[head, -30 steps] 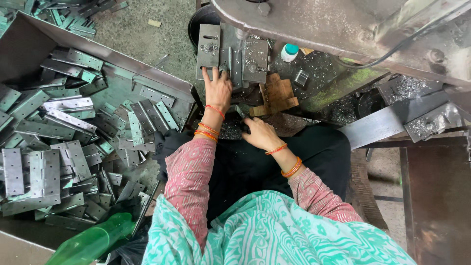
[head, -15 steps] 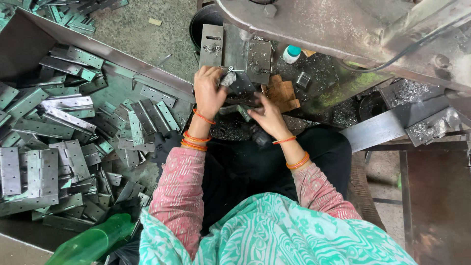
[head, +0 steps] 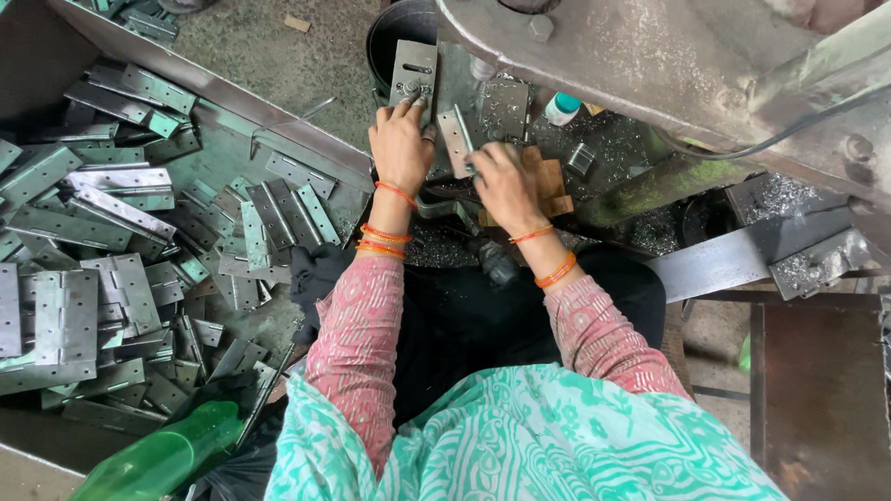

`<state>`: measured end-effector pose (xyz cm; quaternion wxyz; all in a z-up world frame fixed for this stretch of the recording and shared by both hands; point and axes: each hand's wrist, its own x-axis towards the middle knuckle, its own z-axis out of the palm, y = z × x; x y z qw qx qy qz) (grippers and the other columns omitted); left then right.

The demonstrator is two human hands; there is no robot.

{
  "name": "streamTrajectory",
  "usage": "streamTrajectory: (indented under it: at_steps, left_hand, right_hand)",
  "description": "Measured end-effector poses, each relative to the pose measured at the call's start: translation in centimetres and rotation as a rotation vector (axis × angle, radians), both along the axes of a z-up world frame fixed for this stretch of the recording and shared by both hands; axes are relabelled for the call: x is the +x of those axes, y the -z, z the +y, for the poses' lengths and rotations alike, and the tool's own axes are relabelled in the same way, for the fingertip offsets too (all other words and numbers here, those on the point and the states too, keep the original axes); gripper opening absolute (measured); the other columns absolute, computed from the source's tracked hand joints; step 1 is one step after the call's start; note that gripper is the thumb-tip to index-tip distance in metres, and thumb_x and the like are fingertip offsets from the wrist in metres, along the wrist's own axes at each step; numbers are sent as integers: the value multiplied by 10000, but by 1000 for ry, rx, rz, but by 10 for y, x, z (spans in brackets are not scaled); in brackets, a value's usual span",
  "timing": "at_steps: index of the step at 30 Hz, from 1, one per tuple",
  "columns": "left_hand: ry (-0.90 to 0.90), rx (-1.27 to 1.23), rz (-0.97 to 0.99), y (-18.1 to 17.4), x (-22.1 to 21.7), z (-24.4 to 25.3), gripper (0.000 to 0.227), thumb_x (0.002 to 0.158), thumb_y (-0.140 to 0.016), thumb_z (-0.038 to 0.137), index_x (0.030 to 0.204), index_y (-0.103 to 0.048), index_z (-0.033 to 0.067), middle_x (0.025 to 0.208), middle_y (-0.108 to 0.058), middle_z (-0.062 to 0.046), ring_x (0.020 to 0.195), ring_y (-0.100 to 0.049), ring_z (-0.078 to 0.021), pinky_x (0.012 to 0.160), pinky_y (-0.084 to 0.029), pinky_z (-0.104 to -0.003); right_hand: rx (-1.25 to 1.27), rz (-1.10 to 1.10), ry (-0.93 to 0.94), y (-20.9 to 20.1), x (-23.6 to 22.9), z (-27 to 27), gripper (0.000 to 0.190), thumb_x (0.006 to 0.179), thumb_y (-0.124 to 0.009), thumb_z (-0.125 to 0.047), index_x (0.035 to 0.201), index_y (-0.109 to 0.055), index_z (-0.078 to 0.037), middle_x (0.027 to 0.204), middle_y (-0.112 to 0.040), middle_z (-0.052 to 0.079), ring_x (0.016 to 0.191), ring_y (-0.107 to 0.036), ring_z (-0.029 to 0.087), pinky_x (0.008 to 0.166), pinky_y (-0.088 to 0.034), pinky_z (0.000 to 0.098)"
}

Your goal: The person repeatedly picks up metal hinge blanks from a bin, places them into a press machine, and operates the lever to punch holes. Processed pieces are ejected and collected in a pile on the floor.

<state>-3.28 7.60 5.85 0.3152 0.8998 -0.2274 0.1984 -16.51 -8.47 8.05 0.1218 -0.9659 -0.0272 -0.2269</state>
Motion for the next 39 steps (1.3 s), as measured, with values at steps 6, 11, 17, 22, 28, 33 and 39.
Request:
streamTrajectory:
  at_steps: [6, 11, 17, 22, 28, 33, 39]
  left_hand:
    - [100, 124, 144, 10, -3, 5, 376, 863, -720, 194, 1236, -713, 149, 1315, -673, -8, 1252, -547, -322, 989, -473, -510]
    - [240, 445, 72, 24, -10, -4, 445, 775, -723, 283, 1194, -704, 135, 1355, -613, -23, 1398, -391, -351, 1060, -271, -752]
    - [216, 474, 5, 43, -5, -20, 495, 809, -648, 182, 1300, -673, 125, 1391, -611, 7, 1450, -365, -355, 1100, -201, -786]
    - [223, 467, 21, 46, -6, -17, 425, 855, -613, 187, 1269, -688, 125, 1407, -609, 4, 1473, -361, -346, 1129, -184, -760]
    - [168, 503, -15, 40, -13, -17, 389, 901, -559, 183, 1254, -709, 121, 1392, -614, -5, 1457, -359, -357, 1134, -178, -751]
    - [130, 503, 17, 43, -11, -35, 366, 930, -547, 194, 1248, -710, 112, 1381, -612, -18, 1452, -352, -372, 1127, -169, -775]
    - [88, 503, 46, 38, 4, -49, 335, 906, -546, 199, 1168, -735, 112, 1389, -604, -31, 1452, -343, -381, 1110, -181, -765]
  right_hand:
    - [-27, 123, -137, 2, 21, 27, 526, 715, -789, -105, 1221, -665, -29, 1175, -644, 151, 1101, -595, 347, 866, -523, 460]
    - [69, 221, -96, -8, -13, 19, 378, 873, -766, -197, 1190, -661, -20, 1215, -661, 138, 1156, -595, 364, 1005, -530, 461]
    - [17, 622, 21, 28, -85, 32, 633, 806, -766, -305, 1335, -558, -26, 1259, -591, 202, 1140, -603, 408, 854, -543, 516]
    - [134, 502, 127, 101, -128, 54, 551, 840, -724, -249, 1358, -571, -136, 1398, -526, 222, 1100, -647, 406, 860, -559, 520]
    - [254, 560, 65, 101, -128, 43, 607, 763, -768, -219, 1329, -576, -115, 1382, -492, 262, 1047, -636, 471, 844, -554, 533]
    - [153, 651, 83, 56, -110, 25, 555, 859, -736, -268, 1367, -566, -125, 1277, -594, 174, 1096, -662, 431, 886, -561, 514]
    - [188, 576, 132, 89, -122, 47, 570, 788, -767, -248, 1317, -592, -130, 1371, -539, 211, 1046, -664, 432, 849, -559, 518]
